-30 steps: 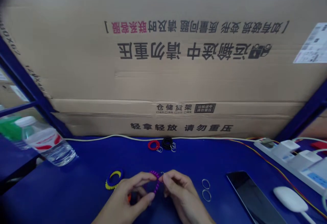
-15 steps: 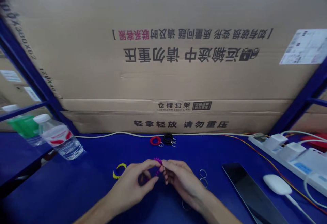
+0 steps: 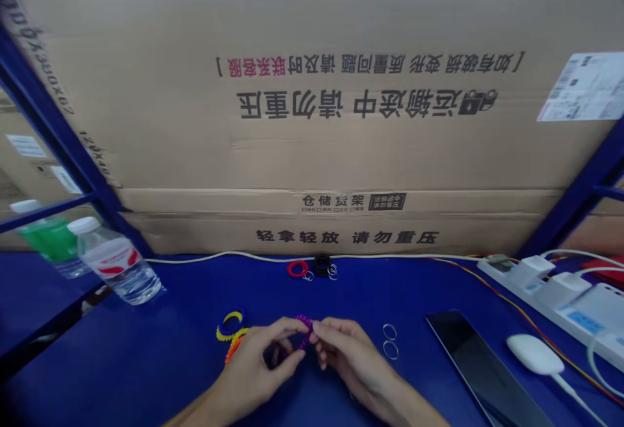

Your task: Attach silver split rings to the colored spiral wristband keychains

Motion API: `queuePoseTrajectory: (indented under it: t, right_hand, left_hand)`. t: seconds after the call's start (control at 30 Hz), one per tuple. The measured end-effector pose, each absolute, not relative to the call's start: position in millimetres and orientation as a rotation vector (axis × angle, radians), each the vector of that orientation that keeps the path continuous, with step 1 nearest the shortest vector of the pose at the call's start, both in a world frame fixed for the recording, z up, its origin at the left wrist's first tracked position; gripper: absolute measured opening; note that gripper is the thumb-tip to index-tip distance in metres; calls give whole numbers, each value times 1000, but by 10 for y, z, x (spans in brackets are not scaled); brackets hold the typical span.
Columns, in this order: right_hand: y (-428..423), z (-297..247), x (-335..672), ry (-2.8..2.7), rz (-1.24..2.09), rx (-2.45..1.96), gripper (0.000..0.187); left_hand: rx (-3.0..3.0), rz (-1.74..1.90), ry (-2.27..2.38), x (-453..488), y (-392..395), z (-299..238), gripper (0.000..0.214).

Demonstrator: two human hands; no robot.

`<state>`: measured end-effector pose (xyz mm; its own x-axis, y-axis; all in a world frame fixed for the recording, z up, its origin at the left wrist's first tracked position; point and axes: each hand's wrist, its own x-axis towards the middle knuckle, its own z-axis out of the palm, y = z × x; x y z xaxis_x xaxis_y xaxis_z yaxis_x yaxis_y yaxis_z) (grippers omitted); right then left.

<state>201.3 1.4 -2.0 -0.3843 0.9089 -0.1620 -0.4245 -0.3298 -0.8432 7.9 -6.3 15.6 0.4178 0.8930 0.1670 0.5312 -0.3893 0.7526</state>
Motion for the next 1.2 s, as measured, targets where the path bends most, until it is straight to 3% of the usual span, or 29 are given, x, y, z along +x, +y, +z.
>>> queuePoseTrajectory:
  t: [0.23,0.43,0.73,1.2]
  right_hand:
    - [4,50,2011,-909,1749,-752,15]
    - [29,28,2044,-891,1841,-797,26]
    - [20,98,2066,-851,1852,-651,12]
    - [50,70,2062,-975,1708,-889,23]
  left_hand:
    - [2002,788,1242,85,-59,206,31]
    - [2200,802,1179,75,-92,260,29]
    - [1945,761,1165,96,-55,281,29]
    - [2289,798,1057,6,198,451,17]
